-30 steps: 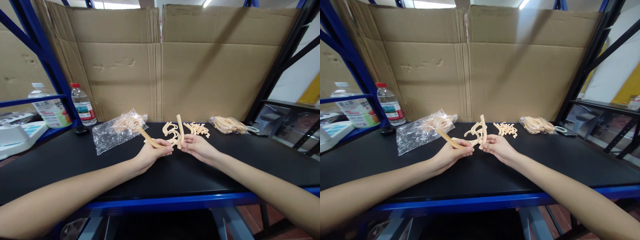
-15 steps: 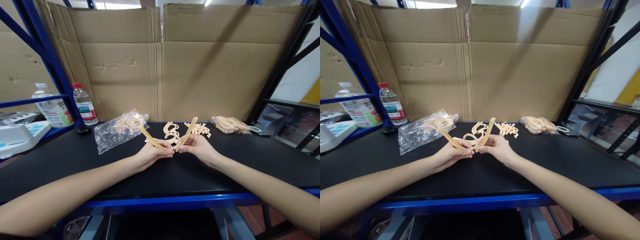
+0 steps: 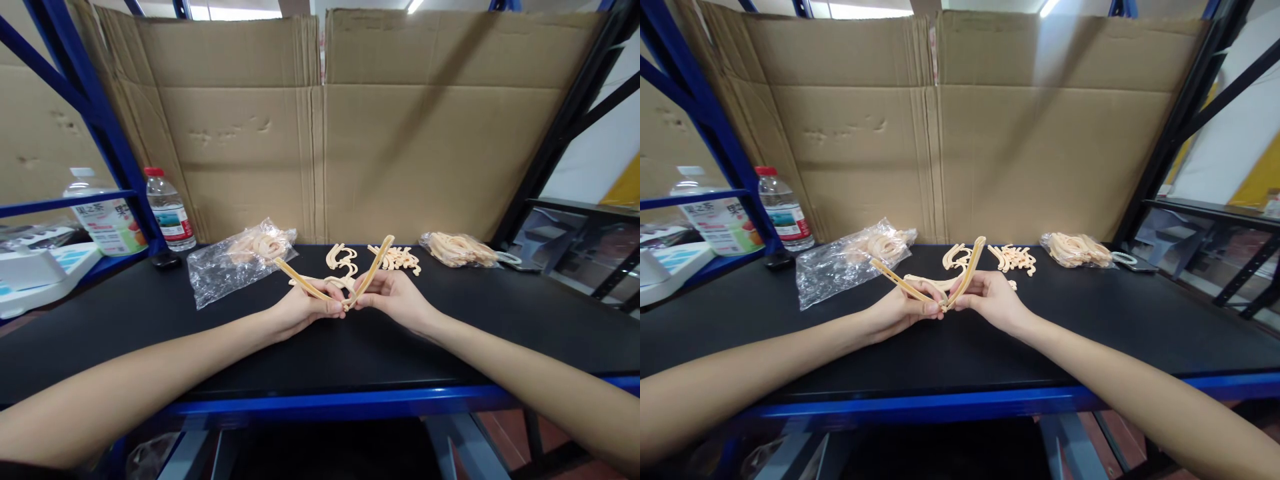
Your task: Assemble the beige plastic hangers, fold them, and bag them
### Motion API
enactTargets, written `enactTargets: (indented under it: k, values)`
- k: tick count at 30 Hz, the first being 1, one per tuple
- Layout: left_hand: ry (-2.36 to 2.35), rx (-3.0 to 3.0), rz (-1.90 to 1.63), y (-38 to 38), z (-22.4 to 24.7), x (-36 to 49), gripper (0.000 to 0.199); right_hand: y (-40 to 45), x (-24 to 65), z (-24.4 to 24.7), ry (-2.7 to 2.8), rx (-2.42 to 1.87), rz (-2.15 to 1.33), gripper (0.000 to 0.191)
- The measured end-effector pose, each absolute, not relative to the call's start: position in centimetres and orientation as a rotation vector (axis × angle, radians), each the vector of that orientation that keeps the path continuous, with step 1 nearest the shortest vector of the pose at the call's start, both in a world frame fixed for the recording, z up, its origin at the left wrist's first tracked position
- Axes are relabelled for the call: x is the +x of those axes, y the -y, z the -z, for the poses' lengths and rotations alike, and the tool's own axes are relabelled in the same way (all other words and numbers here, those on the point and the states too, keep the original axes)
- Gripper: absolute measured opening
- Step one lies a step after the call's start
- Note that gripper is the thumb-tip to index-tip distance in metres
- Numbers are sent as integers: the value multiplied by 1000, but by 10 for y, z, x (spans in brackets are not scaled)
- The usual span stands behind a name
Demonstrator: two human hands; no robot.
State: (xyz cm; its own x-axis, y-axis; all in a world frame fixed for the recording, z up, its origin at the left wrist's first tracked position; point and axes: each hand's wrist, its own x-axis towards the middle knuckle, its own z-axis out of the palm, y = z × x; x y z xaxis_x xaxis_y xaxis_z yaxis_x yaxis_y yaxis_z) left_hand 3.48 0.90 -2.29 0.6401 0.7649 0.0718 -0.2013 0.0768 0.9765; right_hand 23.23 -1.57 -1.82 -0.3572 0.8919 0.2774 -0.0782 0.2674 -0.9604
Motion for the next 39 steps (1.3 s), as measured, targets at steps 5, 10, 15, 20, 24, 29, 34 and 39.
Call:
enactTargets:
  k: [5,10,15,20,24,29,34,39]
  values:
    - [-478,1307,-747,-10,22,34,17,18,231,17,1585,-792,-1241,15]
    - [-493,1327,-771,-8,23,35,18,20,228,19,1602,-794,-1221,14]
    - [-542,1275,-882,-5,26,38,20,21,228,22,1613,-782,-1127,16]
    - [-561,1224,-983,3,22,43,20,23,228,23,1591,-758,-1097,21]
    - [-676,1191,-1029,7,20,47,27,23,223,24,1524,-797,-1035,21]
    - [-767,1125,-1053,5,19,48,29,8,228,23,1413,-812,-1178,29]
    - [-865,1023,-1091,-16,7,30,24,-19,271,11,1379,-872,-1242,27]
    - [-976,1182,-994,-44,-10,4,22,-34,313,-3,1796,-1117,-963,25]
